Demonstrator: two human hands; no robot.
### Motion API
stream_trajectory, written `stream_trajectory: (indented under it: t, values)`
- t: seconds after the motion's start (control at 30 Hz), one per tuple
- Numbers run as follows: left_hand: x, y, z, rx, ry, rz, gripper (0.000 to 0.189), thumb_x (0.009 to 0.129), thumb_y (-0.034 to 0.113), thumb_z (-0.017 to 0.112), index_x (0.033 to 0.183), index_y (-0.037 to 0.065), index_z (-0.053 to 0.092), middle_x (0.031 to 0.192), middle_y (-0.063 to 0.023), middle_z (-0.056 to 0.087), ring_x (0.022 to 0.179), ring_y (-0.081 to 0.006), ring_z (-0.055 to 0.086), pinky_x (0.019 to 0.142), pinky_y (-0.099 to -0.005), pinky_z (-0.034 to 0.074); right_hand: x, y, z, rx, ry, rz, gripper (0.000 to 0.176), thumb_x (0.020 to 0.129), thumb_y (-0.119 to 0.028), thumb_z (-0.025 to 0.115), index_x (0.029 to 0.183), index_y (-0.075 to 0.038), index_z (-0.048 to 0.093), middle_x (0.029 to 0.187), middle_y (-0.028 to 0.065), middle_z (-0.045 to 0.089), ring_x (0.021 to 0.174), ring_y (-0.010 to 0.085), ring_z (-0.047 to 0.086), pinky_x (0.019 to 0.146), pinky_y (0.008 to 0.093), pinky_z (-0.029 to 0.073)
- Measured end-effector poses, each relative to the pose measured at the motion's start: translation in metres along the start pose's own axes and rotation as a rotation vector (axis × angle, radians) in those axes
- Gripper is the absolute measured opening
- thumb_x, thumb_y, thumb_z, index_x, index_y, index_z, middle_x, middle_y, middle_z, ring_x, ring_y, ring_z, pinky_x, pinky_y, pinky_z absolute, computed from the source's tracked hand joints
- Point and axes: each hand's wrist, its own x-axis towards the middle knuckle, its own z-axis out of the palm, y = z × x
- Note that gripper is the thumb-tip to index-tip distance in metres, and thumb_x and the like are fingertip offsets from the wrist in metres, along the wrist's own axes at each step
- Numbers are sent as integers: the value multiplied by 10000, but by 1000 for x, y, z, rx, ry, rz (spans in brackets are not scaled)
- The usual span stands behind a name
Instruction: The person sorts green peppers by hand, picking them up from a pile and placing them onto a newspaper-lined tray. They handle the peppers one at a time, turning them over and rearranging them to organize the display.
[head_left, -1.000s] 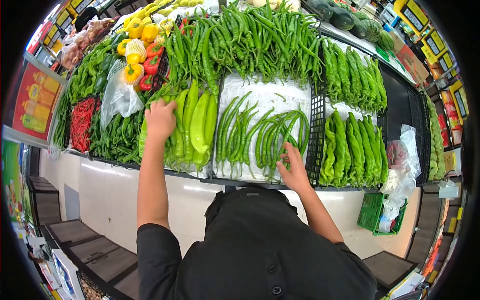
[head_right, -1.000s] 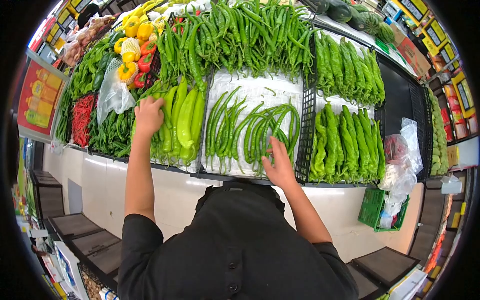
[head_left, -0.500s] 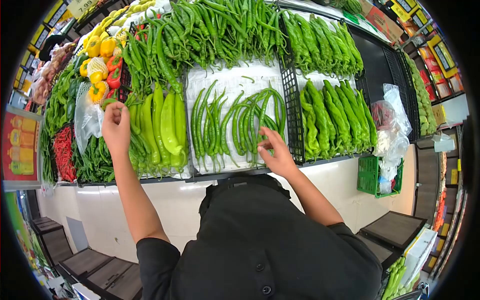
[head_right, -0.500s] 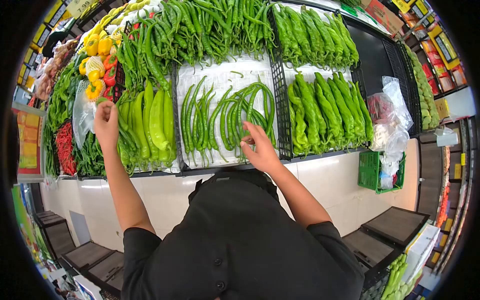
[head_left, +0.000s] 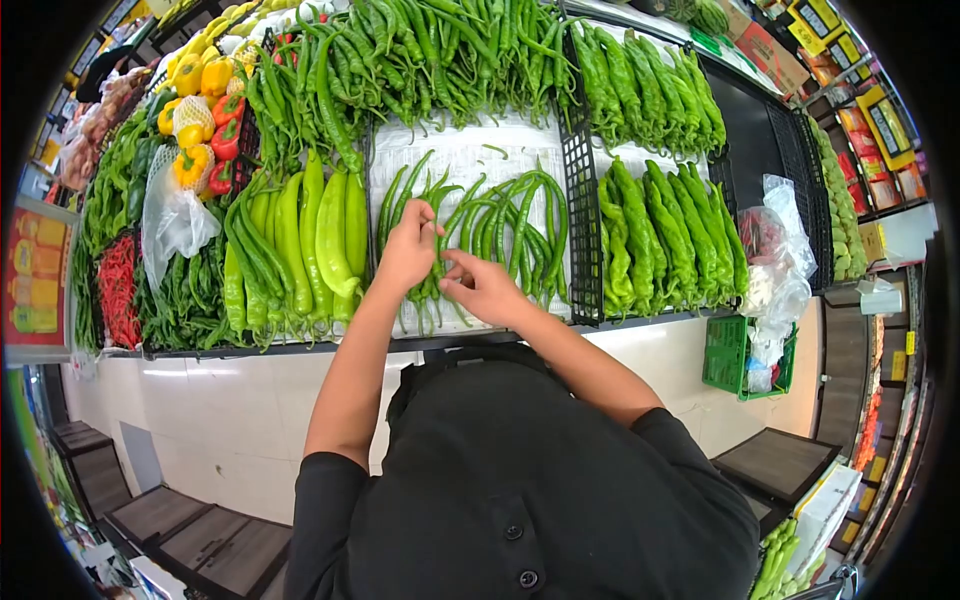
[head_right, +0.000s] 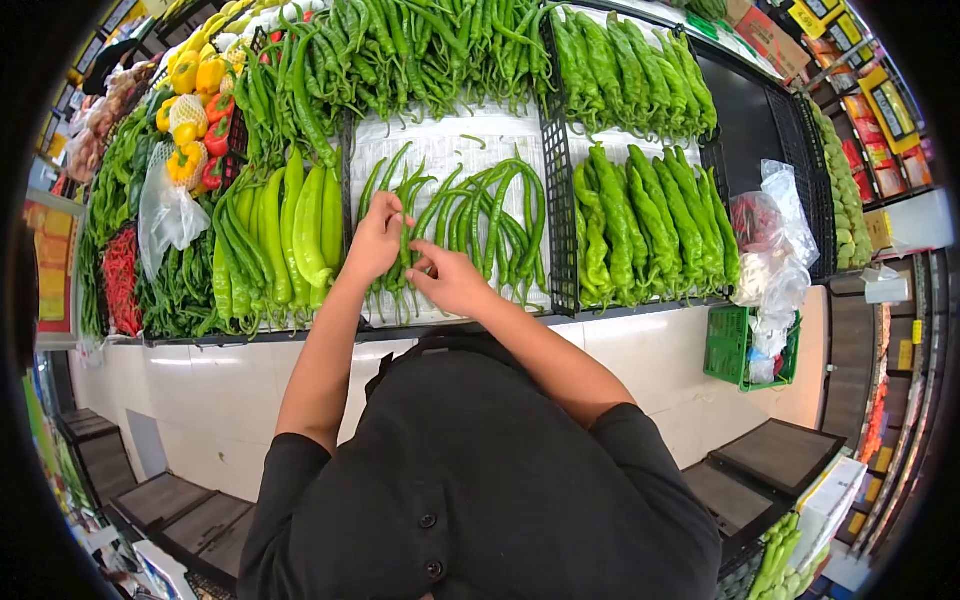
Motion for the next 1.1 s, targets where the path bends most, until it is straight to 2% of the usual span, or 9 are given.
stream_trajectory:
  t: [0.13, 0.23, 0.33, 0.37, 0.47, 0.5, 0.6, 0.9, 1.1]
  values:
    - [12, -30, 2, -10, 70, -11, 152, 990, 3, 473, 1134, 50, 457, 948, -181, 676, 853, -298, 689, 783, -386, 516, 14, 26, 9, -41, 39, 11, 436, 898, -153, 703, 1281, 25, 597, 824, 150, 711, 650, 220, 642, 628, 366, 504]
    - [16, -25, 7, 43, -11, -74, 157, 976, -27, 514, 1108, 42, 464, 974, -134, 646, 944, -213, 653, 820, -345, 503, 14, 37, 9, -112, 111, 0, 426, 872, -118, 702, 1264, 21, 609, 799, 168, 702, 656, 273, 654, 634, 388, 506]
    - [20, -31, 16, 180, -72, -76, 175, 959, -7, 559, 1112, 37, 487, 996, -144, 647, 983, -243, 663, 839, -355, 508, 13, 42, 5, -219, 149, -4, 435, 849, -84, 693, 1264, 18, 610, 796, 183, 704, 690, 346, 669, 660, 431, 515]
    - [18, -34, 19, 209, -65, -61, 223, 946, 20, 589, 1160, 35, 531, 1048, -174, 666, 988, -291, 666, 867, -380, 513, 13, 43, 3, -258, 151, -1, 442, 843, -73, 690, 1268, 18, 609, 796, 187, 705, 705, 371, 674, 672, 448, 519]
    - [10, -42, 23, 205, -82, 4, 239, 923, 29, 576, 1162, 31, 587, 1107, -247, 678, 1051, -421, 655, 898, -464, 516, 15, 44, 2, -353, 122, 35, 473, 834, -59, 684, 1287, 23, 573, 806, 208, 707, 762, 416, 677, 715, 499, 527]
    - [7, -43, 25, 209, -93, -1, 285, 921, 34, 566, 1200, -1, 618, 1152, -259, 670, 1084, -425, 643, 945, -465, 509, 16, 45, 3, -369, 113, 34, 479, 833, -61, 688, 1285, 26, 555, 810, 216, 705, 775, 421, 679, 723, 508, 528]
    - [4, -47, 25, 300, -165, 19, 353, 946, 49, 562, 1291, -7, 605, 1164, -241, 677, 1050, -351, 672, 934, -403, 515, 19, 49, 7, -415, 86, 39, 476, 829, -68, 698, 1253, 30, 507, 823, 238, 699, 808, 436, 681, 742, 528, 532]
    - [-1, -42, 21, 305, -216, 14, 371, 960, 58, 516, 1312, -24, 598, 1273, -260, 643, 1148, -379, 637, 998, -399, 485, 24, 60, 10, -402, 56, -5, 346, 820, -73, 723, 1057, -6, 479, 787, 223, 671, 784, 448, 660, 695, 522, 505]
    - [-11, -45, 23, 120, -243, -235, 428, 984, 67, 495, 1399, 0, 416, 1307, -285, 594, 1157, -364, 625, 982, -403, 477, 14, 54, 9, -349, 101, -28, 313, 824, -47, 721, 1029, -21, 486, 765, 198, 649, 744, 431, 647, 663, 508, 492]
